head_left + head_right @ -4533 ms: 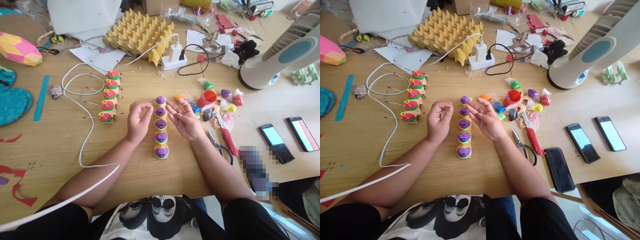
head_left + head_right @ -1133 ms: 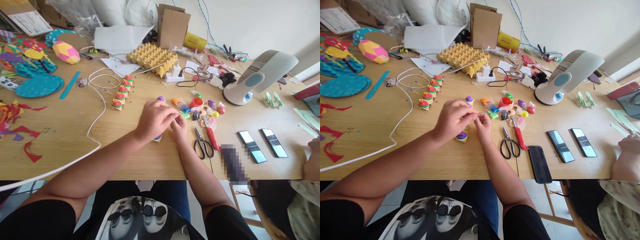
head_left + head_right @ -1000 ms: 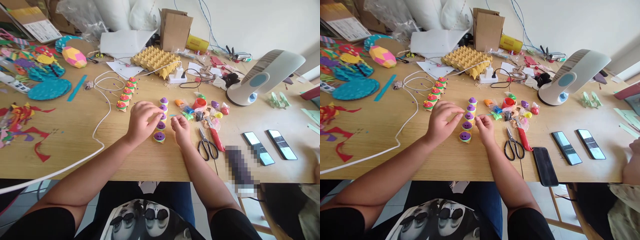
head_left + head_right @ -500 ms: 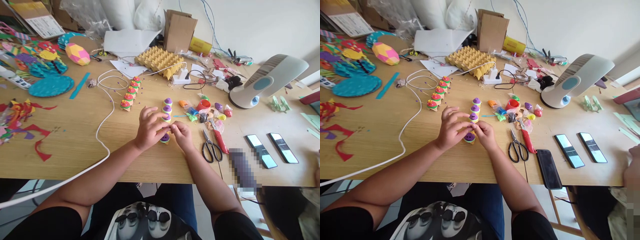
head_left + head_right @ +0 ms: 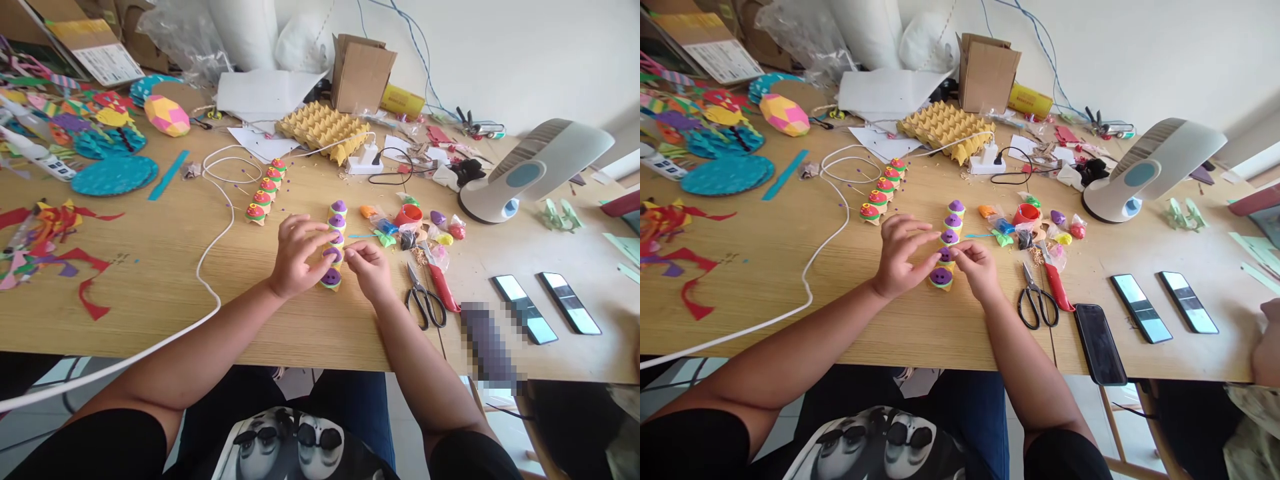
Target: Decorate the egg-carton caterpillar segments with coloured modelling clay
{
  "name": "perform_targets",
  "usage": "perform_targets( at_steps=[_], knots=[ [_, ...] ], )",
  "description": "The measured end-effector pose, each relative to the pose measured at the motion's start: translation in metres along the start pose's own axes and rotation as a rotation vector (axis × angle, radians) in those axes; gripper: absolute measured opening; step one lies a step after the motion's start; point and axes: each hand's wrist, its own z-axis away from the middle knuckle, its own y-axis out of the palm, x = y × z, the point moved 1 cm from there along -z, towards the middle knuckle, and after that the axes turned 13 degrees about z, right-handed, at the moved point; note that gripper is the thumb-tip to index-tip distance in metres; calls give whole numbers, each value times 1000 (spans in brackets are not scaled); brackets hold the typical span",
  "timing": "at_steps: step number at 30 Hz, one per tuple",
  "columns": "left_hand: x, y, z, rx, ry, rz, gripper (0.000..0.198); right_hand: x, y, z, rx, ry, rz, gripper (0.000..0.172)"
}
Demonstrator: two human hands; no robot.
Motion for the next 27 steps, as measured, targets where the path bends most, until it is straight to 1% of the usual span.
perform_targets(
  at_steps=[2, 4, 7, 11, 15, 17, 22, 24, 27],
  knots=[
    [4, -2, -1, -76, -35, 0, 30, 0, -5, -4, -80, -7, -58, 32],
    [7, -4, -1, -154, -46, 10, 29, -1, -9, -7, -125, -10, -108, 32],
    [11, -5, -1, -206, -40, 7, 27, -2, -11, -9, -122, -12, -121, 34],
    [10, -3, 0, -195, -13, -4, 24, -4, -8, -9, -108, -4, -71, 29],
    [8, -1, 0, -164, -48, -71, 22, -4, -7, -10, -106, 36, -74, 31],
    [8, 0, 0, -152, -60, -86, 21, -5, -8, -11, -92, 44, -64, 37],
    [8, 0, 0, -162, -50, -27, 20, -9, -9, -12, -54, 20, -26, 36],
    [7, 0, 0, -144, -61, -18, 19, -11, -9, -12, -38, 26, 3, 39],
    [5, 1, 1, -106, -69, -30, 18, -11, -9, -11, -40, 20, 28, 39]
  ],
)
